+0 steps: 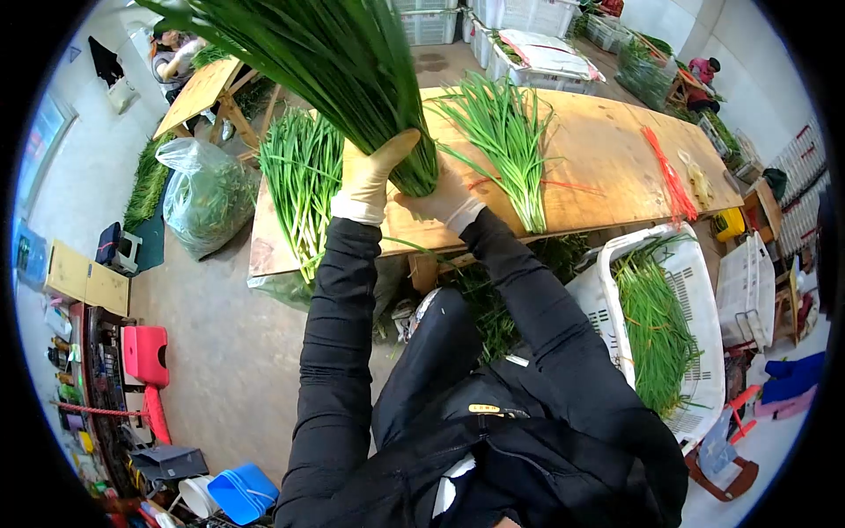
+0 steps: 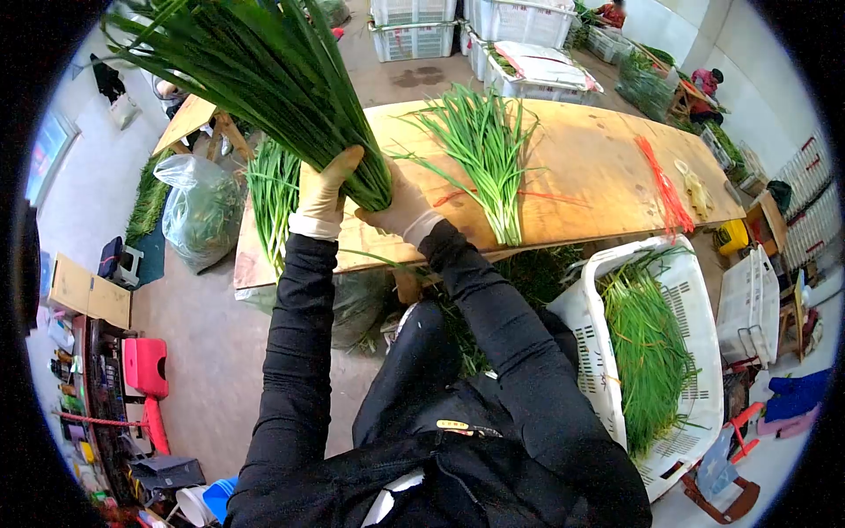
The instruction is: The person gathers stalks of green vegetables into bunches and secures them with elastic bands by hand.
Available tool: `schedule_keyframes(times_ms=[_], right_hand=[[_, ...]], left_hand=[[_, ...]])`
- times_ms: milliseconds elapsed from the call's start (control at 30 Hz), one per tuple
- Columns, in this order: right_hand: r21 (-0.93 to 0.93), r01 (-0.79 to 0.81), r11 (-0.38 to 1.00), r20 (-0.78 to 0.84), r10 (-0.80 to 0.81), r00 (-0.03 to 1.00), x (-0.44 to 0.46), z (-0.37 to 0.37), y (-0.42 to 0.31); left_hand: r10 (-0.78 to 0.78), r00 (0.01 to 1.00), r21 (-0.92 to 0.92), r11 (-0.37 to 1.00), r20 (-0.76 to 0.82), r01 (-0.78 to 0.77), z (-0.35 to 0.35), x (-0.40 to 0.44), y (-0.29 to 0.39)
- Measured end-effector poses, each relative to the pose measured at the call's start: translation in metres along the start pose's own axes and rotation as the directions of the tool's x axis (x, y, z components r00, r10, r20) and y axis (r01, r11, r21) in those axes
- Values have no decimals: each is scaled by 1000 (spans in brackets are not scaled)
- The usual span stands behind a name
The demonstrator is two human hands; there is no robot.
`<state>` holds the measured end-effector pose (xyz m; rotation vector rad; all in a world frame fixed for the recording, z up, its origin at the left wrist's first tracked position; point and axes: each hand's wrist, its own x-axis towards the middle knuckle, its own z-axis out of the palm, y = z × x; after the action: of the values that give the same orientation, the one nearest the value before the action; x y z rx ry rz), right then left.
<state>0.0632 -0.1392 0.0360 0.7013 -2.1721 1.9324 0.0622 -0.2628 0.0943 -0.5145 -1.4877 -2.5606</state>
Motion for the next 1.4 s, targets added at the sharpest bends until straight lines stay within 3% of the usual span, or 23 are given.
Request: schedule_keyframes(times_ms=[33, 133, 167, 233, 300, 333, 433, 533, 600, 633, 667, 733, 767, 800, 833, 900, 933, 1000, 1067, 1133, 1267, 1300, 1400], right_hand=[[-298, 38, 954, 72, -17, 997, 7, 0, 31], [-378, -35, 925, 60, 63, 996, -11, 13, 113], [-3, -147, 989, 43, 147, 988, -19, 13, 82], [-145, -63, 987, 89, 76, 993, -10, 16, 83], [-53, -110, 993, 98, 115, 989, -16, 13, 50], [-40, -341, 939, 40, 342, 939, -21, 9, 40], [165, -635, 755, 266, 586, 766, -21, -9, -23], [107, -812, 574, 402, 722, 563, -17, -23, -14], [-537, -420, 732, 261, 618, 742, -28, -27, -17], [-406, -623, 668, 253, 738, 626, -29, -19, -5], [-259, -578, 774, 415, 629, 657, -39, -13, -3], [-400, -367, 840, 346, 509, 788, -55, -3, -10], [-401, -196, 895, 525, 400, 751, -53, -5, -9], [-401, -195, 895, 531, 401, 746, -56, -6, -14], [-482, 12, 876, 577, 307, 757, -55, -5, -46], [-489, 167, 856, 618, 205, 759, -65, -7, -33], [-489, 163, 857, 622, 211, 754, -68, -10, -45], [-847, -74, 527, 281, 561, 778, -72, -14, -81], [-845, -90, 527, 249, 538, 805, -79, -17, -70], [-648, -99, 755, 321, 389, 863, -82, -22, -63], [-621, -127, 773, 349, 419, 838, -85, -31, -49], [-582, -253, 772, 307, 498, 811, -85, -32, -44], [-625, -180, 760, 280, 434, 856, -90, -32, -29]], left_hand=[[23, 999, 64, 998, 28, -24, -9, 2, -3], [33, 999, 184, 982, 25, -37, -17, -6, -11], [35, 999, 180, 983, -5, -34, -22, -5, -17], [-13, 995, 117, 993, -103, 25, -26, 1, -14], [-177, 968, -4, 984, -179, 179, -22, 8, 5], [-345, 925, -158, 934, -159, 322, -34, 16, 3], [-542, 840, -297, 799, 18, 522, -47, 11, -3], [-781, 591, -341, 622, -203, 705, -14, -37, -6], [-685, 728, -345, 692, -36, 634, -32, -67, -63], [-652, 757, -323, 727, -44, 606, -25, -78, -66], [-619, 783, -309, 758, -60, 575, -16, -88, -65], [-702, 711, -473, 639, -37, 607, -13, -100, -55], [-684, 729, -490, 640, -13, 592, -10, -103, -51], [-663, 748, -505, 641, 13, 578, -7, -105, -49], [-593, 800, -621, 597, 84, 508, -12, -109, -61], [-431, 883, -738, 533, 184, 414, -16, -118, -75], [-434, 883, -743, 529, 178, 410, -16, -120, -73], [-391, 900, -804, 463, 194, 374, -15, -123, -71], [-400, 905, -812, 477, 142, 338, -14, -125, -75], [-345, 920, -819, 464, 184, 338, -14, -125, -75], [-340, 905, -845, 378, 254, 379, -13, -127, -73], [-322, 912, -862, 351, 254, 364, -15, -129, -74], [-389, 861, -828, 321, 328, 460, -18, -128, -91]])
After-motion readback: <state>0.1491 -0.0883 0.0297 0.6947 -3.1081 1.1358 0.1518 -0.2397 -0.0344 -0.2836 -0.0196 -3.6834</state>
